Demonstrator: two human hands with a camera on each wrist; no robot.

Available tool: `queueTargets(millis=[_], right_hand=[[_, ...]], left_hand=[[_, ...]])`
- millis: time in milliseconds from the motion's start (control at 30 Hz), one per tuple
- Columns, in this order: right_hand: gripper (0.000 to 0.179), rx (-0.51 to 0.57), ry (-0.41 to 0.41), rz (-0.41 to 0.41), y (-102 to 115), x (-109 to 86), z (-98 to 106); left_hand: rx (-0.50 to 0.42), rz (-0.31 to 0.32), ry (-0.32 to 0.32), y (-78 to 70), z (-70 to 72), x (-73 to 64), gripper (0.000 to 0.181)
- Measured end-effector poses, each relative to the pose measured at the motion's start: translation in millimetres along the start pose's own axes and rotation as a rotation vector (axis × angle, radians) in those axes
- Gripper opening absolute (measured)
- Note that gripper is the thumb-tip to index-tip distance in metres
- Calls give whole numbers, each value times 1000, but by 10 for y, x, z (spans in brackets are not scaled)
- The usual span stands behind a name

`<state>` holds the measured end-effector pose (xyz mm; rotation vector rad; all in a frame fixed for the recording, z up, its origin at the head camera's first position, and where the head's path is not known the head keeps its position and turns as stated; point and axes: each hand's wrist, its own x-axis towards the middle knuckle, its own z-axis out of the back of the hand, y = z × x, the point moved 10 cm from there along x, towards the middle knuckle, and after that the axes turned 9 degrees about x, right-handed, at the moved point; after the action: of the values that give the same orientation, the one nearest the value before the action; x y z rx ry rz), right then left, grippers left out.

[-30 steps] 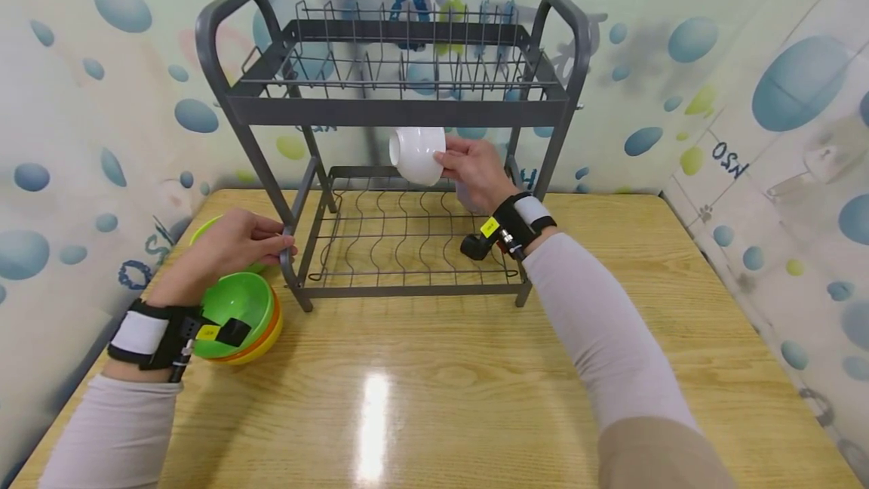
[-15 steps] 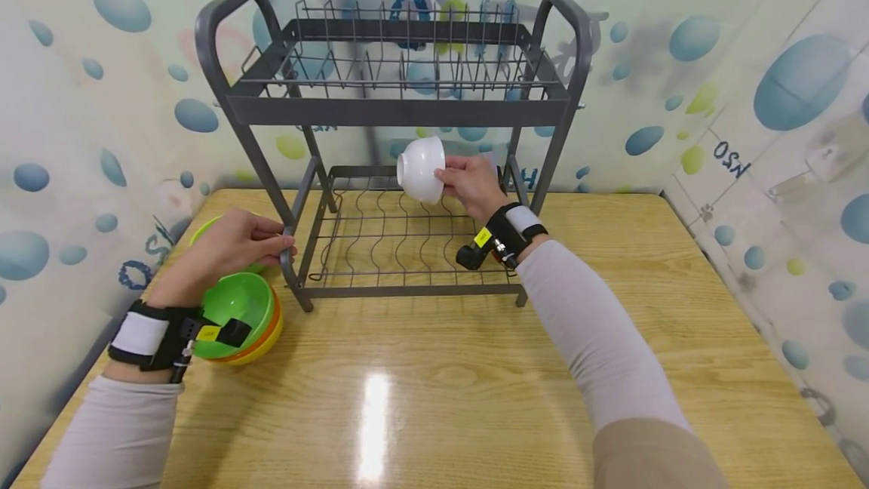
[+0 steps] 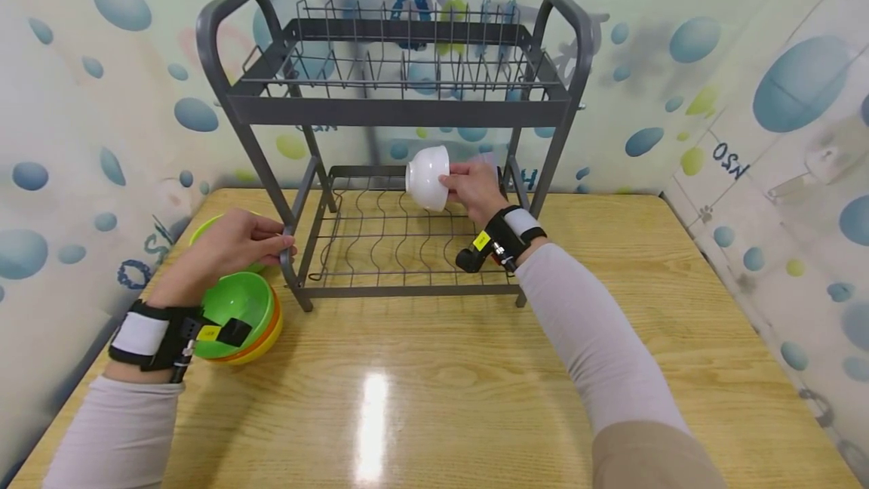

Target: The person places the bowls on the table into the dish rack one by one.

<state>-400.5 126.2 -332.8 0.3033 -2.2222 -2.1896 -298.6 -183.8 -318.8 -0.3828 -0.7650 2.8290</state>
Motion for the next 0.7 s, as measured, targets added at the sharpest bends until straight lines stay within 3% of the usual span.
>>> queueTargets(millis=[433,700], right_hand=[[44,-64,-51,-8,31,-29,33],[43,-178,-107,-2,57,-51,46]], left_hand=[[3,-3,-10,-22,12,-13,35],[24,-11,-16,-33,10,-3,34]])
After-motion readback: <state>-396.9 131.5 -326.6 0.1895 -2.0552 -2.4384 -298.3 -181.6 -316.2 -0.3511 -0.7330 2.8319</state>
